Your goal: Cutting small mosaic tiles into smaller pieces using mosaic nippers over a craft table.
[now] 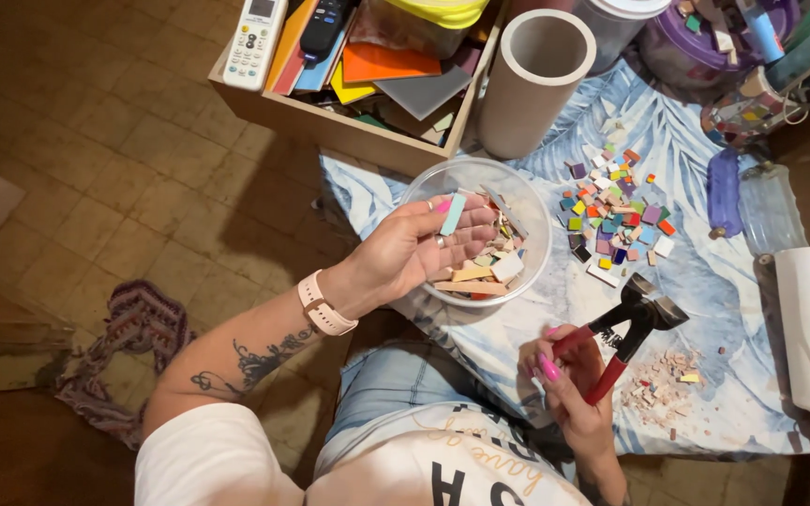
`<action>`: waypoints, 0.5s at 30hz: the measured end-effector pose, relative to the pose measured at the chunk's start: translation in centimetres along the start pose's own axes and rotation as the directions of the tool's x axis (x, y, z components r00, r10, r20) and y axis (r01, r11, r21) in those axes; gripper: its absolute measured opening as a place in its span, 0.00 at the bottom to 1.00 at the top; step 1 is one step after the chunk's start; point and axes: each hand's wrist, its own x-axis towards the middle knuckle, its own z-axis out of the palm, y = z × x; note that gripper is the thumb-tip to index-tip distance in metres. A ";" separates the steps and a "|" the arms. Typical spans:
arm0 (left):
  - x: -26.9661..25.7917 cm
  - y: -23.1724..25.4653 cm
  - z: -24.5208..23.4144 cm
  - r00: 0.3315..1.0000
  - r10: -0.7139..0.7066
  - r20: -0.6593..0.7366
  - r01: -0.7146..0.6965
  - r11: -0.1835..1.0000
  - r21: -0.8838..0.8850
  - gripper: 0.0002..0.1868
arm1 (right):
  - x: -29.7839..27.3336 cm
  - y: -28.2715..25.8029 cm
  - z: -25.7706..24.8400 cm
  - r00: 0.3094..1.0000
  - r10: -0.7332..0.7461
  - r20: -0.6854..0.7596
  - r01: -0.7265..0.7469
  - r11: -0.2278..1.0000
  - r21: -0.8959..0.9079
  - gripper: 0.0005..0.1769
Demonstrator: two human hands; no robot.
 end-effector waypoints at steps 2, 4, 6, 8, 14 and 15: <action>-0.6 0.6 1.2 0.998 -0.023 -0.060 0.022 1.000 -0.013 0.17 | -0.1 0.2 -0.3 1.000 0.008 -0.013 -0.008 1.000 -0.013 0.13; -0.8 0.9 1.7 0.992 -0.047 -0.118 0.044 0.999 -0.029 0.20 | -0.3 0.5 -0.8 1.000 0.016 -0.026 -0.016 1.000 -0.026 0.14; -0.7 0.9 1.5 0.994 -0.056 -0.094 0.050 0.997 -0.067 0.21 | -0.6 0.9 -1.7 0.998 0.046 -0.048 -0.050 0.995 -0.085 0.15; -1.0 1.3 2.0 0.997 -0.037 -0.068 0.037 0.999 0.003 0.25 | -0.6 0.9 -1.6 0.998 0.043 -0.048 -0.047 0.996 -0.079 0.15; -2.2 4.1 2.0 0.930 -0.099 0.355 -0.137 0.802 0.581 0.42 | 0.0 -0.1 -0.3 0.999 0.037 -0.029 -0.039 0.997 -0.059 0.13; -2.5 5.1 2.6 0.902 -0.141 0.407 -0.230 0.641 0.732 0.44 | 0.1 -0.3 -0.1 0.999 0.029 -0.026 -0.032 0.995 -0.094 0.12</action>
